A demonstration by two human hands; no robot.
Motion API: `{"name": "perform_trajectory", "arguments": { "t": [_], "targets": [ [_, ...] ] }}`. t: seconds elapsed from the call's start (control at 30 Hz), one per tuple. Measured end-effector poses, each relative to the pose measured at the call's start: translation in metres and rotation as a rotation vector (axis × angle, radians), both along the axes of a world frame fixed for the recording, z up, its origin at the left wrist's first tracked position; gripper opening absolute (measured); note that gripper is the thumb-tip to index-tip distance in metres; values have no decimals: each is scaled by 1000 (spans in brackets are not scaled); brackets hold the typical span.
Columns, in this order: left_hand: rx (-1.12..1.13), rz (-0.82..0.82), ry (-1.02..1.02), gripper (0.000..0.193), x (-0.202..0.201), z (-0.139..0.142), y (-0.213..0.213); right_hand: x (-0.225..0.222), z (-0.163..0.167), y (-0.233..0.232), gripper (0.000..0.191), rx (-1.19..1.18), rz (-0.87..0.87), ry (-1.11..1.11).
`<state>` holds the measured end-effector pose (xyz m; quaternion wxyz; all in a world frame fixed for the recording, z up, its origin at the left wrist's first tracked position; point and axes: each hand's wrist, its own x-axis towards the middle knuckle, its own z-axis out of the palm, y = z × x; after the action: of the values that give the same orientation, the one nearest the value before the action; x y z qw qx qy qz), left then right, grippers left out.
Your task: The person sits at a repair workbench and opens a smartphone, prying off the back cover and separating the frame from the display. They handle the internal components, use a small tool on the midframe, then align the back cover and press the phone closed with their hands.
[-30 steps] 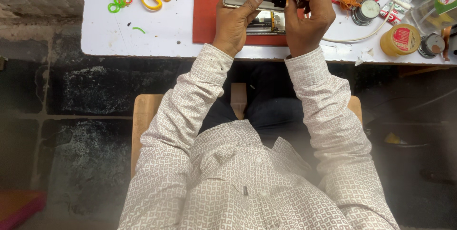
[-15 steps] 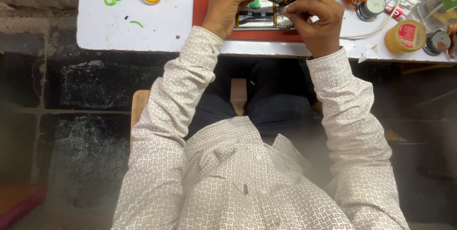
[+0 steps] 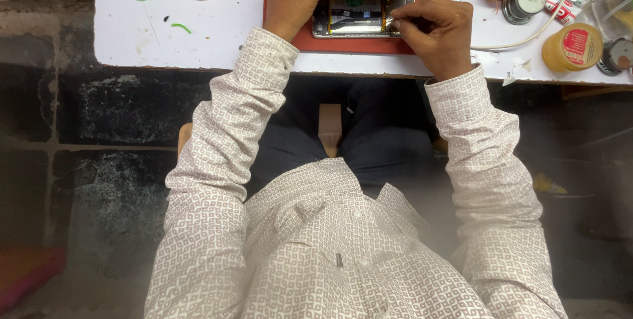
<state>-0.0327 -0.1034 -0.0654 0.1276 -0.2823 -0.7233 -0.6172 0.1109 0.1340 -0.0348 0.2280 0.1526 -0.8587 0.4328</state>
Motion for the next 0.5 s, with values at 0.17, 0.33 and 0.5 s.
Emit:
{"name": "perform_trajectory", "arguments": {
  "t": [0.17, 0.33, 0.5],
  "targets": [
    [-19, -67, 53, 11, 15, 2, -1, 5, -2, 1, 11, -149, 71, -90],
    [95, -168, 124, 18, 21, 4, -2, 14, -1, 0, 14, -355, 9, -242],
    [136, -166, 92, 16, 24, 2, 0, 27, 9, -3, 9, -634, -97, -333]
  ]
}}
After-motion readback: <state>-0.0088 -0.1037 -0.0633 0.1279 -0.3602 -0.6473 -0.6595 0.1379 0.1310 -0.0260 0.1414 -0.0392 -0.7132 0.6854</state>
